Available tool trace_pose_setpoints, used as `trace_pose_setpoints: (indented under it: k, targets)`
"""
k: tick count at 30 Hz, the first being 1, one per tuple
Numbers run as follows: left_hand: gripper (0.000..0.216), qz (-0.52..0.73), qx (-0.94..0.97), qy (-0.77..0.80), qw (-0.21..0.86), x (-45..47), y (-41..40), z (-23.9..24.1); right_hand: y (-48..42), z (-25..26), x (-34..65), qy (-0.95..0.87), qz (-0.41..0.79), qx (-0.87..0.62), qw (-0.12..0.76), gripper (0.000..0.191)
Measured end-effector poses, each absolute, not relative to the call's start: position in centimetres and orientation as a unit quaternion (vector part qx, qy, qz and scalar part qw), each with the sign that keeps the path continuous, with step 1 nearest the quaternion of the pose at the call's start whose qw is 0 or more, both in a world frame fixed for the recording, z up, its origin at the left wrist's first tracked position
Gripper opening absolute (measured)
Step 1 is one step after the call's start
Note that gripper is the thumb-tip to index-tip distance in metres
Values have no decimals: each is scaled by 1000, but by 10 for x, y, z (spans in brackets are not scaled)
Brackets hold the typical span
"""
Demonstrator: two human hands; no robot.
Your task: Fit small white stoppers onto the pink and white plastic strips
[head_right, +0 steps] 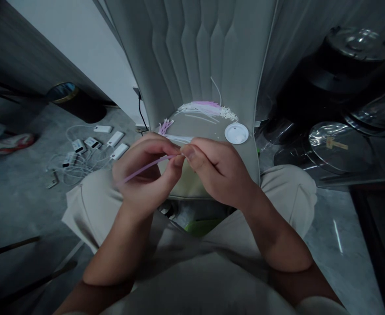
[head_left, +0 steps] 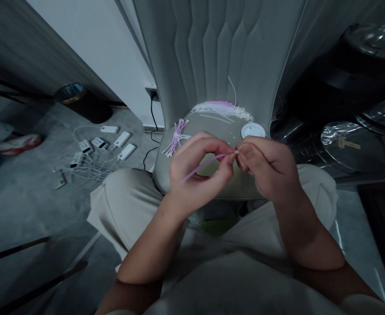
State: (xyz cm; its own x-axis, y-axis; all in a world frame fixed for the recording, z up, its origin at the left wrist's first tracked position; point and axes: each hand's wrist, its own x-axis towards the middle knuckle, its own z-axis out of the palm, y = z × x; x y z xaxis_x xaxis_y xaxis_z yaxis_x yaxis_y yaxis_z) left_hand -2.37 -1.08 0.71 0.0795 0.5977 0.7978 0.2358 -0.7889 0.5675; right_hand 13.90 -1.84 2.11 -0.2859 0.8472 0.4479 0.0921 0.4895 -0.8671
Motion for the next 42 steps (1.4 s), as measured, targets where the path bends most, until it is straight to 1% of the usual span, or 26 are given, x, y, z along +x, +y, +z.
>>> trace_pose_setpoints:
  k: [14,17,21,26,31,34,37,42]
  targets:
    - [13,614,718,270,186,-24,-7,4,-16,19,141,-716,393,-310,486,37]
    - [14,609,714,272,213,-23,-9,4,-16,19,139,-706,408,-297,496,38]
    - [10,616,671,307,277,-21,-14,5,-18,18,136,-692,419,-312,499,41]
    - [12,599,625,332,373,-20,-20,12,-18,18,139,-727,369,-301,495,35]
    - [15,598,598,351,402,-19,-22,19,-14,18,144,-768,297,-284,491,25]
    - [13,598,574,369,421,-17,-22,21,-13,18,147,-789,258,-297,471,22]
    - [14,593,555,385,438,-14,-22,22,-13,18,148,-796,244,-303,463,21]
    - [29,593,548,375,455,-14,-21,20,-12,18,149,-799,248,-280,470,18]
